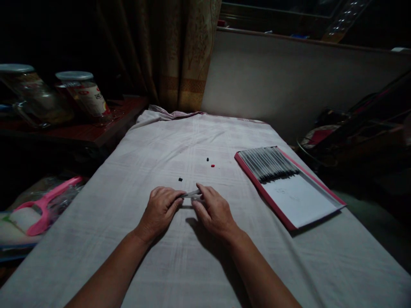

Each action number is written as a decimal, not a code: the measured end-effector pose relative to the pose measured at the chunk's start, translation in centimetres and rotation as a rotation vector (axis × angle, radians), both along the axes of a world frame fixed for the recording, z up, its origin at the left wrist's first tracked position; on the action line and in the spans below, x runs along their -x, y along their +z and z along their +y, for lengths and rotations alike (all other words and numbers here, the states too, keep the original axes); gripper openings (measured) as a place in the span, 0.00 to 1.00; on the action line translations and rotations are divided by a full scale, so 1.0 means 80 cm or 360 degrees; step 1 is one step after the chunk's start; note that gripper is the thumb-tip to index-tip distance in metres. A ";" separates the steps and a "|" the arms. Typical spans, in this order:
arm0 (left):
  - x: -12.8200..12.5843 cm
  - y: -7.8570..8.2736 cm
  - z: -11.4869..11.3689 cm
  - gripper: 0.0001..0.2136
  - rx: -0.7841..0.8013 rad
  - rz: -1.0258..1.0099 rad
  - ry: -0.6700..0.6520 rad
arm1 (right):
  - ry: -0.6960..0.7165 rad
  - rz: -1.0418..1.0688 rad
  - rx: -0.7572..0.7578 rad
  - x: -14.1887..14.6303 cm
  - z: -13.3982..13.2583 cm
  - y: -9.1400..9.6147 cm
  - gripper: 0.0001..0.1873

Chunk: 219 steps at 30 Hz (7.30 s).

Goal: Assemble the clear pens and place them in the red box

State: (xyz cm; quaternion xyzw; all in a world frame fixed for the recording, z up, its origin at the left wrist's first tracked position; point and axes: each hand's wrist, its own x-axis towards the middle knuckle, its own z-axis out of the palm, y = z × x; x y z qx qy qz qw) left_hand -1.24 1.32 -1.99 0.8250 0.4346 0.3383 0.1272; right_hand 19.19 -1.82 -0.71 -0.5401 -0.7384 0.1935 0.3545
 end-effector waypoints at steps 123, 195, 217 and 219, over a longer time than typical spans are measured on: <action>0.056 0.022 0.115 0.21 0.0700 -0.0602 0.0908 | -0.0735 0.1333 0.0406 -0.045 0.004 -0.012 0.20; -0.005 0.004 -0.023 0.09 -0.0036 -0.0025 0.0106 | -0.0341 0.2064 0.0955 -0.042 -0.003 0.008 0.21; -0.008 0.007 -0.024 0.12 -0.0100 0.0018 -0.0103 | -0.0372 0.1209 0.0350 -0.041 -0.008 -0.001 0.07; -0.008 0.007 -0.024 0.12 -0.0095 -0.0008 -0.0124 | -0.0370 0.0988 0.0215 -0.043 -0.009 -0.001 0.06</action>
